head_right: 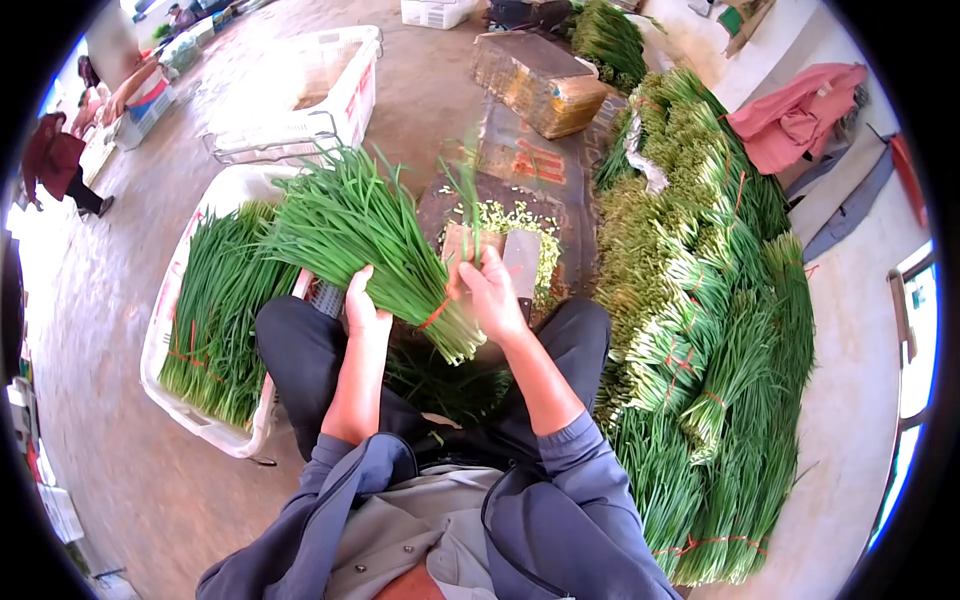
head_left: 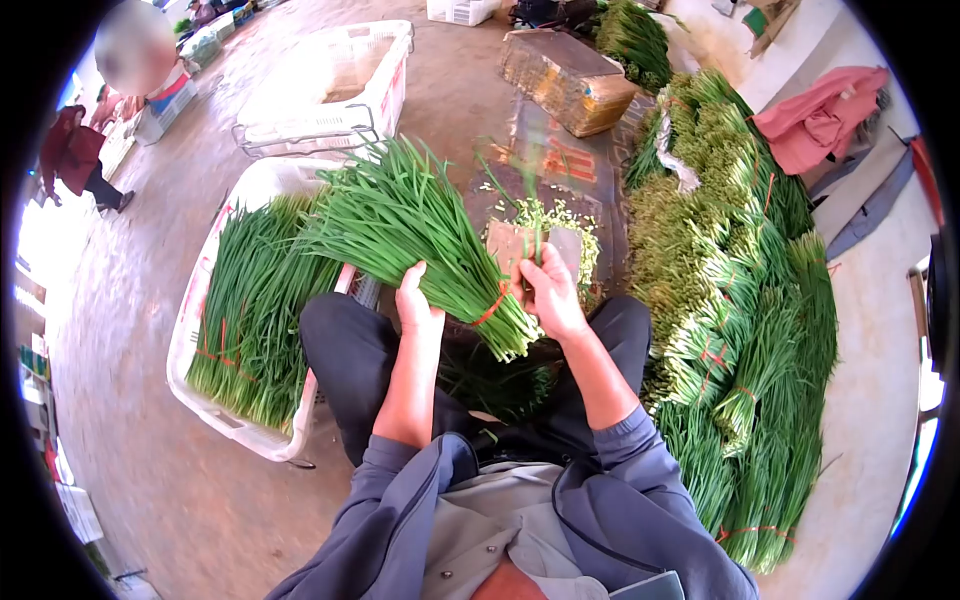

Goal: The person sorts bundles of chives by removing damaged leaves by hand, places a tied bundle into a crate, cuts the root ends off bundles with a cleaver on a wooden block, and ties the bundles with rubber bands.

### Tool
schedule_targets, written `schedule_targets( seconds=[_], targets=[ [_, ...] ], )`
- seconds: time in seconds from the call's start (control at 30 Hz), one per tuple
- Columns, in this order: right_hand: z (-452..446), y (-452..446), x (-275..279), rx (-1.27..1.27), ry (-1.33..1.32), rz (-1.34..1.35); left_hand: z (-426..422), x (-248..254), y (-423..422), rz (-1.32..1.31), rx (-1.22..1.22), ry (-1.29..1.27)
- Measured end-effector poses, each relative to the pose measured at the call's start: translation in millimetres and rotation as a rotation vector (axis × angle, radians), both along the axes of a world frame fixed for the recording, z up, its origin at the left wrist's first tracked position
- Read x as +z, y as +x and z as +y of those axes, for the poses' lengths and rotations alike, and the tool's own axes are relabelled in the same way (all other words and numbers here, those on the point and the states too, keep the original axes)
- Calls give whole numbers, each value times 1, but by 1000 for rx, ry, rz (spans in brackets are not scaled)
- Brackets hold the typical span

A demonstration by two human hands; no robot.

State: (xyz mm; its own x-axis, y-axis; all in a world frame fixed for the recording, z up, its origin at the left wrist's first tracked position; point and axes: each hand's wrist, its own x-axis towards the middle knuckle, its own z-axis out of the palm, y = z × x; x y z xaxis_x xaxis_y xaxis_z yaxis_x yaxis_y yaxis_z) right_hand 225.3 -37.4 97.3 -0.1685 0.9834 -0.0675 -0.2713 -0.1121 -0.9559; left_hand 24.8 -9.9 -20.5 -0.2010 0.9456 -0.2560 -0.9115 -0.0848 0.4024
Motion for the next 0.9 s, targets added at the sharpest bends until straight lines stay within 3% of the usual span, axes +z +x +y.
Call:
schedule_targets(
  seconds=[0.1,0.17,0.27,0.4,0.47,0.5,0.53,0.6,0.67,0.7,0.77,0.8,0.9],
  targets=[
    [8,0,-3,-6,-37,45,-3,3,-2,-5,-15,9],
    [18,4,7,-138,188,-65,-6,12,-3,-19,-21,69],
    [37,12,56,-363,343,-476,-8,19,1,-38,-47,112],
    [90,24,117,-625,574,-587,-10,24,4,-82,-119,148],
    [133,42,127,-612,498,-652,-14,28,6,-110,-148,167],
    [161,62,113,-556,435,-1092,-12,20,4,-122,-171,199],
    [180,77,82,-580,550,-1506,-14,21,3,-114,-176,198],
    [153,66,67,-307,267,-1803,-12,26,4,-124,-122,156],
    [123,61,52,288,288,-1398,-12,17,4,-173,-129,157],
    [93,52,45,461,187,-1006,-11,15,4,-202,-149,173],
    [47,34,14,611,64,-496,-11,18,6,-213,-174,194],
    [37,29,-7,610,53,-390,-13,18,8,-231,-190,214],
    [19,14,-6,567,55,-395,-16,18,13,-136,-233,239]
  ],
)
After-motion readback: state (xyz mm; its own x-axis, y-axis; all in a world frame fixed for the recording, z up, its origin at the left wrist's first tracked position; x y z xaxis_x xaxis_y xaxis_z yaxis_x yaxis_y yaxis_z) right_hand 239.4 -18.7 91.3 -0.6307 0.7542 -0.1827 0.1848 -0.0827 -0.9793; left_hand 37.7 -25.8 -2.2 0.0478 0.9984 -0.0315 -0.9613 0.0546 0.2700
